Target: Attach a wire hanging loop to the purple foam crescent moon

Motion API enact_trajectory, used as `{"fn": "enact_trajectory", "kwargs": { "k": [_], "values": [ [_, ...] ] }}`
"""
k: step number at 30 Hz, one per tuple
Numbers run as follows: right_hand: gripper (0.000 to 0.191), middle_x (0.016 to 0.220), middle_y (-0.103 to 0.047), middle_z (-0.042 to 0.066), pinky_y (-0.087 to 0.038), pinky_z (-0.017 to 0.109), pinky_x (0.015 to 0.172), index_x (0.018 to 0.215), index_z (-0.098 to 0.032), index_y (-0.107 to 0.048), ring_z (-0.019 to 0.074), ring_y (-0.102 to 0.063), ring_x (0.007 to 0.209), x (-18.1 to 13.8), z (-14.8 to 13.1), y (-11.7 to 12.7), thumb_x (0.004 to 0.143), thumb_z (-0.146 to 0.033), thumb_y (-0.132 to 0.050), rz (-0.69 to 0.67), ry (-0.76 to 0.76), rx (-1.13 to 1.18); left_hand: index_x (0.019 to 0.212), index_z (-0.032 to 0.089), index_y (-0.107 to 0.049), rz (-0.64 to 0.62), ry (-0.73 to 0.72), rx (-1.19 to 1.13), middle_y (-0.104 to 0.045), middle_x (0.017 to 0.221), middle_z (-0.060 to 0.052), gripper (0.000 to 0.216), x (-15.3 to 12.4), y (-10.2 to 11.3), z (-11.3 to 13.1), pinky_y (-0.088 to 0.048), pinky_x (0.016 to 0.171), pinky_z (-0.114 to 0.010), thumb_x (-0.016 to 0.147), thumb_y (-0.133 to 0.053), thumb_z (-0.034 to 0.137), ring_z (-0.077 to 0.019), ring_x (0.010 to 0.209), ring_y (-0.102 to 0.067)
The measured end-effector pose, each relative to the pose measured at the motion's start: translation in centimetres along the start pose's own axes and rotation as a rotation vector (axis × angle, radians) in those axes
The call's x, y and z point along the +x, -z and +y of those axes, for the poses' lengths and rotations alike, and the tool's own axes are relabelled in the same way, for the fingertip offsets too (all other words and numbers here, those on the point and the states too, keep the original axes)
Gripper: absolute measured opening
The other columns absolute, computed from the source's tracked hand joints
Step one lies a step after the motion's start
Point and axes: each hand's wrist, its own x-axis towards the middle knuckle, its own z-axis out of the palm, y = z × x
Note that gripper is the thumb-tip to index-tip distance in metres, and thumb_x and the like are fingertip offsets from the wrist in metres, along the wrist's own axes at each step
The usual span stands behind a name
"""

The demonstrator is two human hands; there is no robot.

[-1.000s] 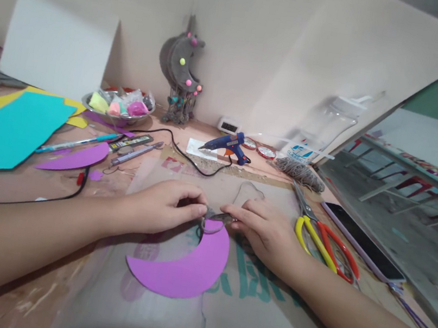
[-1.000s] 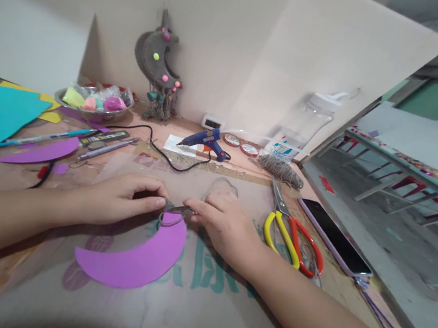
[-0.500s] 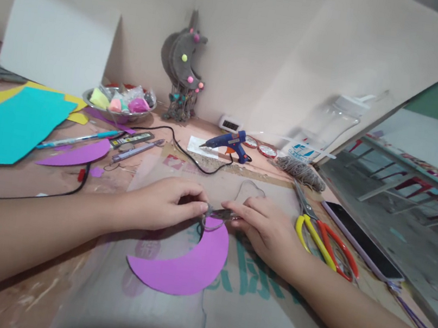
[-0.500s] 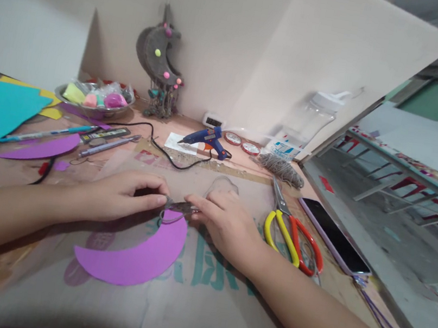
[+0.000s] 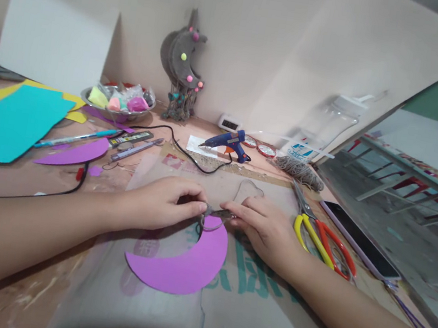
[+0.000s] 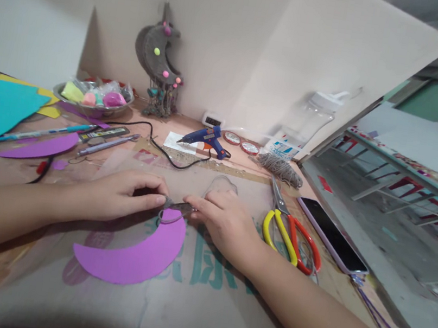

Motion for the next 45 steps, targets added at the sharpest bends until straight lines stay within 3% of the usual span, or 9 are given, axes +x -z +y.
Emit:
{"fn": "enact_trajectory", "kwargs": {
  "k": [12,28,37,45],
  "values": [
    [0.029,0.075,-0.056,0.005,-0.039,0.028,0.063,0.118,-0.017,-0.056,0.0155,-0.05,0.069,-0.36,-0.07,0.1,0.092,-0.022,-0.046,-0.054,-0.058,0.027,0.083,0.017,-0.061,0.011,0.022,-0.013,-0.064,0.079,0.001,0.018,-0.04,0.01,0.06,-0.041,0.068,-0.024,0.087,-0.047,0.027,-0.0135,0.074,-0.057],
    [0.026,0.068,-0.054,0.002,-0.037,0.028,0.058,0.111,-0.018,-0.061,0.0141,-0.048,0.063,-0.11,-0.15,0.13,0.093,-0.027,-0.044,-0.024,-0.031,0.01,0.08,0.017,-0.061,0.014,0.027,-0.005,-0.064,0.077,0.0,0.019,-0.08,0.1,0.21,-0.041,0.067,-0.024,0.086,-0.046,0.026,-0.0138,0.073,-0.057],
    [0.03,0.079,-0.054,0.005,-0.04,0.03,0.065,0.121,-0.018,-0.051,0.0171,-0.049,0.073,-0.74,-0.07,0.52,0.094,-0.024,-0.041,-0.006,-0.091,0.076,0.082,0.018,-0.061,0.018,0.009,0.002,-0.064,0.079,0.0,0.019,0.03,0.08,0.18,-0.042,0.069,-0.025,0.086,-0.045,0.026,-0.0144,0.075,-0.057],
    [0.027,0.077,-0.055,0.005,-0.039,0.03,0.063,0.116,-0.018,-0.056,0.0169,-0.05,0.071,-0.54,0.04,0.29,0.093,-0.023,-0.042,-0.035,-0.09,0.035,0.083,0.017,-0.06,0.006,0.024,-0.006,-0.065,0.079,0.0,0.019,-0.1,0.03,0.19,-0.041,0.068,-0.025,0.086,-0.045,0.028,-0.0146,0.075,-0.057]
  ]
}}
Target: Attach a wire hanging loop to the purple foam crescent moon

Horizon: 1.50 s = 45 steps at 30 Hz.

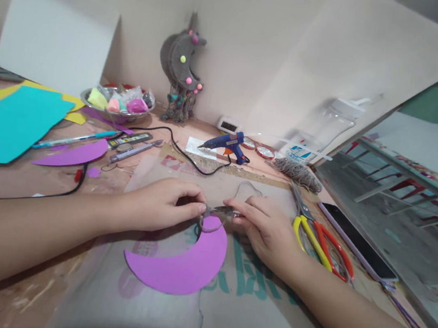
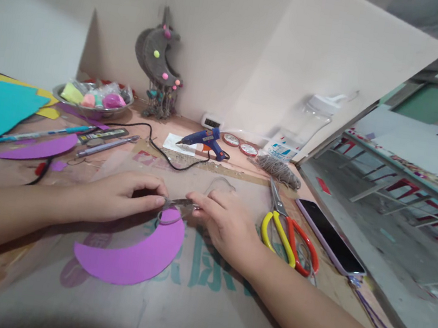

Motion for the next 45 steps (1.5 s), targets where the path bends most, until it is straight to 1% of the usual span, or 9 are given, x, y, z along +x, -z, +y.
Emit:
{"fn": "enact_trajectory", "kwargs": {
  "k": [5,11,16,25,39,45],
  "values": [
    [0.028,0.076,-0.055,0.005,-0.038,0.029,0.063,0.115,-0.018,-0.057,0.0166,-0.049,0.069,0.12,-0.11,-0.1,0.093,-0.025,-0.042,-0.018,-0.007,-0.008,0.081,0.017,-0.059,-0.003,-0.009,0.005,-0.062,0.075,0.001,0.019,0.05,-0.04,-0.08,-0.04,0.065,-0.024,0.086,-0.045,0.028,-0.0136,0.071,-0.056],
    [0.028,0.077,-0.056,0.006,-0.037,0.03,0.064,0.116,-0.016,-0.056,0.0172,-0.049,0.071,0.0,-0.03,-0.12,0.093,-0.026,-0.043,-0.053,-0.016,-0.01,0.08,0.017,-0.059,-0.009,0.003,0.014,-0.062,0.075,0.001,0.02,0.05,0.0,0.0,-0.04,0.065,-0.024,0.087,-0.043,0.028,-0.0137,0.072,-0.056],
    [0.028,0.077,-0.056,0.005,-0.038,0.03,0.064,0.116,-0.017,-0.056,0.017,-0.049,0.071,0.09,-0.06,-0.04,0.093,-0.026,-0.043,-0.048,-0.009,-0.007,0.08,0.017,-0.059,-0.005,-0.008,0.014,-0.062,0.075,0.001,0.02,0.07,-0.04,-0.05,-0.04,0.065,-0.024,0.087,-0.044,0.028,-0.0136,0.071,-0.056],
    [0.028,0.074,-0.055,0.006,-0.038,0.029,0.062,0.113,-0.015,-0.059,0.0168,-0.048,0.069,0.21,-0.18,-0.02,0.093,-0.025,-0.042,-0.019,0.016,-0.007,0.079,0.016,-0.058,-0.013,-0.01,0.037,-0.061,0.074,0.0,0.021,0.17,-0.17,-0.2,-0.039,0.062,-0.024,0.087,-0.043,0.029,-0.0137,0.07,-0.055],
    [0.028,0.075,-0.056,0.006,-0.038,0.029,0.063,0.114,-0.015,-0.059,0.0165,-0.049,0.069,0.24,-0.13,-0.09,0.093,-0.025,-0.043,-0.028,0.007,-0.001,0.08,0.016,-0.059,-0.018,0.008,0.036,-0.061,0.074,0.001,0.02,0.16,-0.08,-0.06,-0.039,0.064,-0.024,0.087,-0.044,0.029,-0.0134,0.071,-0.055],
    [0.027,0.073,-0.056,0.005,-0.038,0.028,0.062,0.11,-0.016,-0.061,0.0162,-0.048,0.068,0.36,-0.29,0.01,0.093,-0.024,-0.042,-0.013,0.02,-0.002,0.08,0.016,-0.059,-0.022,0.01,0.045,-0.061,0.075,0.0,0.021,0.15,-0.06,-0.08,-0.038,0.063,-0.024,0.087,-0.044,0.028,-0.0136,0.071,-0.055]
  ]
}}
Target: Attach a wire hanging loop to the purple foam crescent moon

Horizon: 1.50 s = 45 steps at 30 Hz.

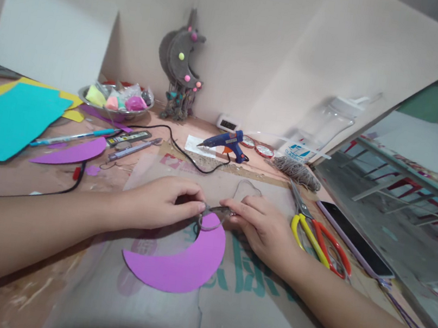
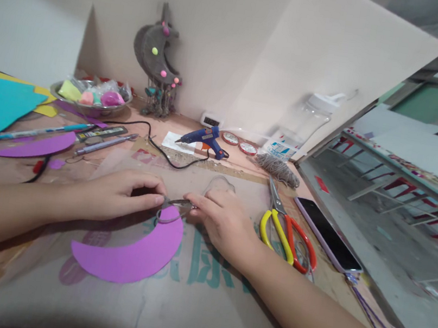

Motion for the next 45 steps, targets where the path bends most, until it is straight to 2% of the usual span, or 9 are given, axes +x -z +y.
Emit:
{"fn": "enact_trajectory", "kwargs": {
  "k": [13,45],
  "values": [
    [0.029,0.078,-0.055,0.006,-0.038,0.029,0.064,0.118,-0.016,-0.056,0.0173,-0.049,0.072,-0.4,0.16,0.0,0.093,-0.025,-0.043,-0.03,-0.052,0.018,0.082,0.017,-0.06,0.011,-0.001,-0.025,-0.061,0.075,0.002,0.019,-0.01,-0.07,-0.15,-0.04,0.065,-0.024,0.087,-0.045,0.028,-0.0128,0.071,-0.055],
    [0.028,0.074,-0.056,0.005,-0.039,0.029,0.063,0.112,-0.017,-0.061,0.016,-0.049,0.069,-0.1,0.0,0.04,0.094,-0.026,-0.041,-0.019,-0.014,0.019,0.08,0.016,-0.059,0.007,-0.011,0.014,-0.062,0.075,0.0,0.022,-0.04,0.08,0.19,-0.039,0.064,-0.025,0.087,-0.042,0.029,-0.014,0.071,-0.055]
  ]
}}
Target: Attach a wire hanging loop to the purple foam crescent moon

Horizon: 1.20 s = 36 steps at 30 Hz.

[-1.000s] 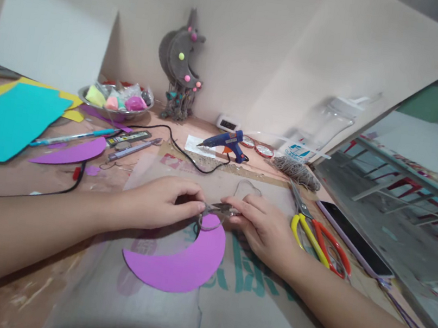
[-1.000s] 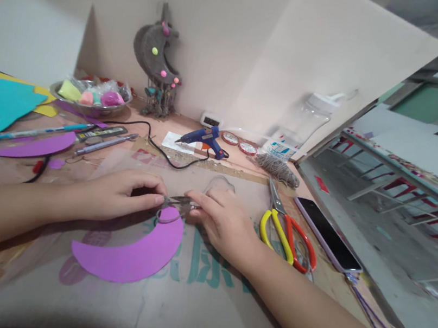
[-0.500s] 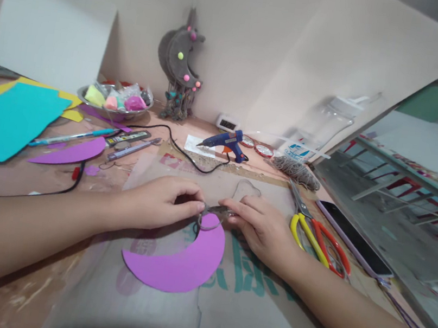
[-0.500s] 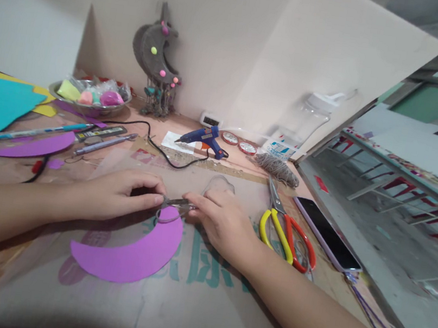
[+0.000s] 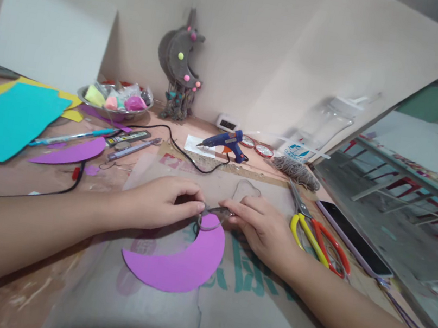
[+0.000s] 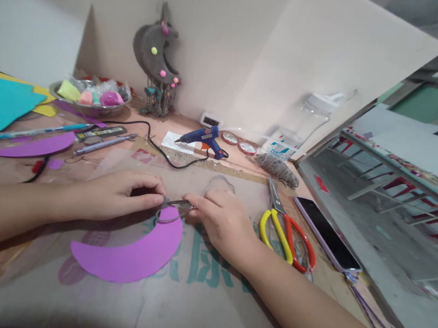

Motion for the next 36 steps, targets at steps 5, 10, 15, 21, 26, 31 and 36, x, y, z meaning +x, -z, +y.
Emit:
{"fn": "enact_trajectory", "kwargs": {
  "k": [5,10,15,21,26,31,36],
  "values": [
    [0.029,0.077,-0.056,0.006,-0.039,0.029,0.065,0.116,-0.017,-0.058,0.017,-0.049,0.072,-0.28,0.13,-0.03,0.093,-0.026,-0.042,-0.019,-0.036,-0.009,0.081,0.017,-0.059,0.0,-0.011,-0.036,-0.061,0.075,0.001,0.02,-0.05,-0.03,-0.1,-0.04,0.065,-0.024,0.086,-0.044,0.029,-0.014,0.071,-0.056],
    [0.029,0.076,-0.056,0.006,-0.039,0.029,0.065,0.116,-0.017,-0.057,0.0172,-0.049,0.072,-0.28,0.18,-0.1,0.093,-0.027,-0.042,-0.021,-0.026,-0.007,0.081,0.017,-0.059,0.004,-0.01,-0.036,-0.062,0.076,0.001,0.021,-0.07,-0.12,-0.26,-0.04,0.065,-0.024,0.086,-0.044,0.03,-0.0141,0.071,-0.056],
    [0.029,0.075,-0.056,0.005,-0.039,0.029,0.063,0.115,-0.017,-0.058,0.017,-0.049,0.07,-0.13,0.1,-0.06,0.093,-0.027,-0.042,-0.021,-0.02,-0.014,0.081,0.017,-0.059,0.0,-0.001,-0.033,-0.062,0.075,0.0,0.019,-0.01,-0.08,-0.11,-0.04,0.065,-0.025,0.086,-0.044,0.029,-0.0142,0.072,-0.056],
    [0.029,0.076,-0.056,0.006,-0.038,0.029,0.063,0.115,-0.017,-0.059,0.0167,-0.049,0.07,-0.12,0.13,-0.04,0.093,-0.026,-0.042,-0.029,-0.023,-0.014,0.081,0.017,-0.059,0.0,-0.006,-0.032,-0.062,0.076,0.001,0.02,-0.04,-0.09,-0.18,-0.04,0.065,-0.024,0.087,-0.044,0.029,-0.0137,0.072,-0.056],
    [0.028,0.075,-0.057,0.005,-0.038,0.028,0.063,0.113,-0.018,-0.06,0.016,-0.049,0.069,-0.09,0.18,-0.11,0.093,-0.027,-0.042,-0.022,-0.012,-0.014,0.081,0.017,-0.059,-0.007,0.002,-0.02,-0.062,0.075,0.0,0.021,-0.01,-0.05,-0.21,-0.039,0.064,-0.025,0.087,-0.043,0.029,-0.0143,0.072,-0.055],
    [0.028,0.073,-0.056,0.005,-0.038,0.028,0.061,0.112,-0.017,-0.061,0.0163,-0.049,0.067,0.03,0.0,-0.02,0.094,-0.027,-0.041,-0.012,-0.011,-0.018,0.081,0.017,-0.059,-0.008,0.004,-0.009,-0.062,0.076,0.0,0.022,-0.02,-0.09,-0.11,-0.039,0.064,-0.025,0.087,-0.042,0.03,-0.0143,0.072,-0.055],
    [0.029,0.074,-0.056,0.006,-0.039,0.029,0.063,0.113,-0.017,-0.06,0.0169,-0.049,0.07,-0.05,-0.03,0.09,0.094,-0.025,-0.041,-0.015,-0.019,-0.011,0.08,0.017,-0.059,-0.002,0.001,-0.017,-0.062,0.075,0.0,0.023,-0.07,-0.1,-0.14,-0.039,0.064,-0.024,0.088,-0.042,0.03,-0.0141,0.071,-0.055]
  ]
}}
